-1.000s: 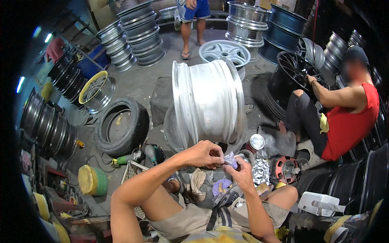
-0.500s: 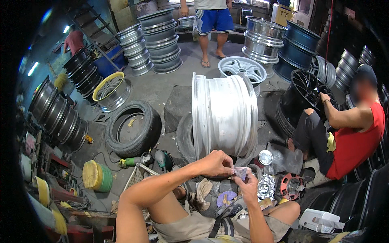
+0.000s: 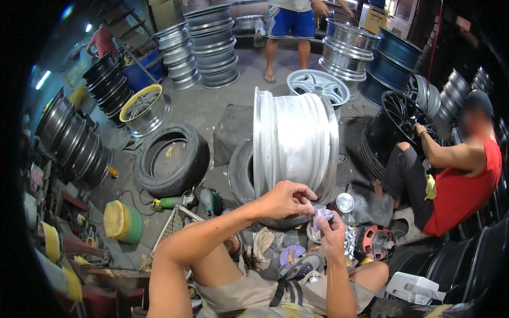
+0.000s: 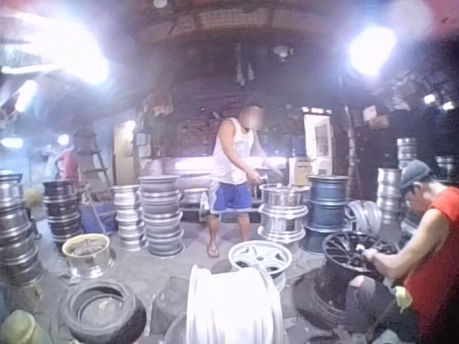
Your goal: The person sits on the floor and uses a sanding block to manually sand the surface of a white wheel rim. They rotate the rim to access different sections and occasionally wipe the surface with a cloth. Other workers are visible in the background performing similar tasks on different rims.
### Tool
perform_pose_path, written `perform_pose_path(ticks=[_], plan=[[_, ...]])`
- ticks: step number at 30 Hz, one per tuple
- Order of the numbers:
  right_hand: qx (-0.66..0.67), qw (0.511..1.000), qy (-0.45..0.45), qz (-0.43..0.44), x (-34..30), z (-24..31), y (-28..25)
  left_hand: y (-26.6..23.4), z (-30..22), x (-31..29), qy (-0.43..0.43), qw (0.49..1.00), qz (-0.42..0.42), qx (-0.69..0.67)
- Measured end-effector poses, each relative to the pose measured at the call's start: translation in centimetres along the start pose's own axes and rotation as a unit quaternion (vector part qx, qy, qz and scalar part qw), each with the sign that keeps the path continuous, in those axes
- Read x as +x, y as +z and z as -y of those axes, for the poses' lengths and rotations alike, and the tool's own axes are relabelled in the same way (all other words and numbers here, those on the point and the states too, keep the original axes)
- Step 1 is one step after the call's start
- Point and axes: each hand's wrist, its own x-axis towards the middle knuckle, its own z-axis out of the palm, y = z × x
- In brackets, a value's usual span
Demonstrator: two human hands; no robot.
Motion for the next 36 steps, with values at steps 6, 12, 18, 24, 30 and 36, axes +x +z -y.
perform_pose_path(ticks=[6,12,18,24,30,36], plan=[[0.009,0.999,-0.044,-0.011,1.0,1.4,1.8,-0.4,-0.1,0.0,0.006,0.998,0.011,-0.053],[0.022,0.999,-0.035,-0.014,1.6,1.5,2.4,-0.8,-0.4,-0.4,0.009,0.997,-0.010,-0.073],[0.005,1.000,-0.021,-0.005,1.7,1.9,2.6,-1.1,-0.6,-0.5,0.006,0.996,-0.021,-0.091],[-0.064,0.997,-0.031,-0.004,1.6,1.8,2.6,-1.1,-0.2,-0.3,0.025,0.999,-0.005,-0.042],[-0.126,0.991,-0.040,0.003,1.4,2.8,2.7,-1.0,0.2,-0.2,0.017,1.000,-0.011,-0.011],[-0.132,0.990,-0.048,0.001,1.2,2.4,2.4,-0.9,0.2,-0.2,0.016,1.000,0.000,-0.010]])
